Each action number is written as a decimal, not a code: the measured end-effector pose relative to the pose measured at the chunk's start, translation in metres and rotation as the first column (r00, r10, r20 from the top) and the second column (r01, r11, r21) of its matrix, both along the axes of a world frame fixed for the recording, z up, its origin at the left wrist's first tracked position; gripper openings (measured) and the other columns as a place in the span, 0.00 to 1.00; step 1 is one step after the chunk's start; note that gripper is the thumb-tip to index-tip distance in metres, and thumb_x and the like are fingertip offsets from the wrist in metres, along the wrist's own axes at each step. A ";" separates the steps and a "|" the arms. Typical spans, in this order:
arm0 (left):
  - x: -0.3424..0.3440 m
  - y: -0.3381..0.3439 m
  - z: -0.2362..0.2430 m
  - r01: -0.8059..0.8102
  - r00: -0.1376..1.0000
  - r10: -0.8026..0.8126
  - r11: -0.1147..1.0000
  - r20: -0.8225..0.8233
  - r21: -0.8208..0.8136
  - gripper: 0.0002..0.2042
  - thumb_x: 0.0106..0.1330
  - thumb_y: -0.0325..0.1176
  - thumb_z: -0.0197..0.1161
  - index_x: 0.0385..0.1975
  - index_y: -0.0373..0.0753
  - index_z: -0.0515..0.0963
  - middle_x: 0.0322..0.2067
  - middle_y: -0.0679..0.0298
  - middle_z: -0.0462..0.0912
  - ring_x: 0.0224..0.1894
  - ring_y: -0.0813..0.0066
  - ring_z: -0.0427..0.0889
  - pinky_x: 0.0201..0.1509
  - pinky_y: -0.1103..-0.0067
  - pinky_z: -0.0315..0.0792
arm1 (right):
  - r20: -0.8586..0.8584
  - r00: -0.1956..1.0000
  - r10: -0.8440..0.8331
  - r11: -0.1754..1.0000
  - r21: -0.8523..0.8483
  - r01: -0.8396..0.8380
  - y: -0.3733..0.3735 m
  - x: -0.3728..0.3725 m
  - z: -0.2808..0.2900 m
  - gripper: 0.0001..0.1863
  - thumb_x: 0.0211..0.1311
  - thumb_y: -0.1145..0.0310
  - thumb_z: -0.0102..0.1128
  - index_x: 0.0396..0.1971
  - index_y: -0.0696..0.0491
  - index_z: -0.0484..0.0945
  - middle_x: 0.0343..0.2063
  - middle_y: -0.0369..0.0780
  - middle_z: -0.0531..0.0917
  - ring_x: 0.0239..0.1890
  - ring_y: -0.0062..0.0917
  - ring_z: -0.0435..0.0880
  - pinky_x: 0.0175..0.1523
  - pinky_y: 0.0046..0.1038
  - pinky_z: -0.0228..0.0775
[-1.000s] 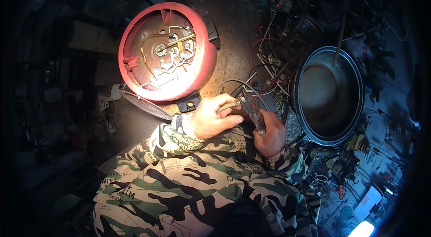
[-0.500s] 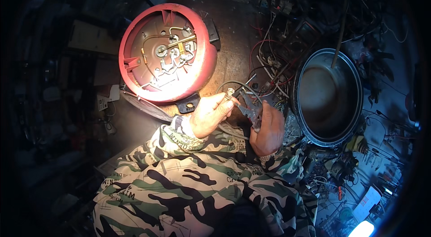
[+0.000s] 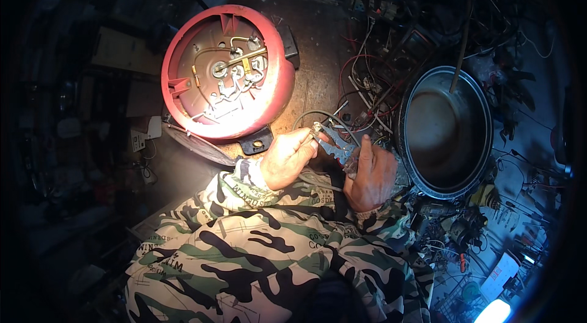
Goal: The person strips insulation from a power cord using pliers and wire cutters, then twists the exposed wires. The work is performed at a cluttered workbench with a disassembled red appliance nearby.
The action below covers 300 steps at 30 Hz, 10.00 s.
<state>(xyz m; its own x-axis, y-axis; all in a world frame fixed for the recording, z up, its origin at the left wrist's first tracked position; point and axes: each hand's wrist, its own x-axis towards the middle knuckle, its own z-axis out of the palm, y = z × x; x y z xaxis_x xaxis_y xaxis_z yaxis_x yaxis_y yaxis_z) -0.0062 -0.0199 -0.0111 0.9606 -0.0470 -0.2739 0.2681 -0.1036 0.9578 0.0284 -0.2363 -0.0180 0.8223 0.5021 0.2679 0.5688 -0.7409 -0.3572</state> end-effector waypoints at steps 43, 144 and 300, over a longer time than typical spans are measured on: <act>0.020 0.024 0.005 0.345 0.896 -0.406 0.891 0.180 0.294 0.08 0.70 0.31 0.56 0.36 0.31 0.77 0.27 0.50 0.76 0.31 0.52 0.78 0.36 0.68 0.72 | -0.404 0.894 0.195 0.980 0.116 -0.162 -0.025 0.010 0.000 0.31 0.42 0.81 0.62 0.53 0.63 0.72 0.35 0.51 0.75 0.38 0.48 0.77 0.42 0.44 0.71; -0.119 0.057 -0.021 -0.181 0.966 0.148 0.973 0.214 0.146 0.05 0.58 0.22 0.71 0.34 0.32 0.84 0.32 0.62 0.82 0.26 0.81 0.78 0.29 0.85 0.71 | -0.662 0.692 0.287 0.922 0.388 -0.011 0.056 -0.102 -0.054 0.11 0.57 0.74 0.69 0.38 0.62 0.84 0.25 0.48 0.80 0.26 0.40 0.81 0.30 0.35 0.70; -0.077 0.031 -0.009 -0.231 0.973 0.230 0.966 -0.020 -0.113 0.14 0.75 0.35 0.51 0.32 0.31 0.77 0.23 0.67 0.76 0.27 0.80 0.76 0.62 0.75 0.68 | -0.591 0.807 -0.016 0.967 0.198 0.164 0.039 0.095 -0.162 0.14 0.52 0.77 0.69 0.40 0.61 0.78 0.30 0.42 0.80 0.30 0.29 0.81 0.35 0.30 0.74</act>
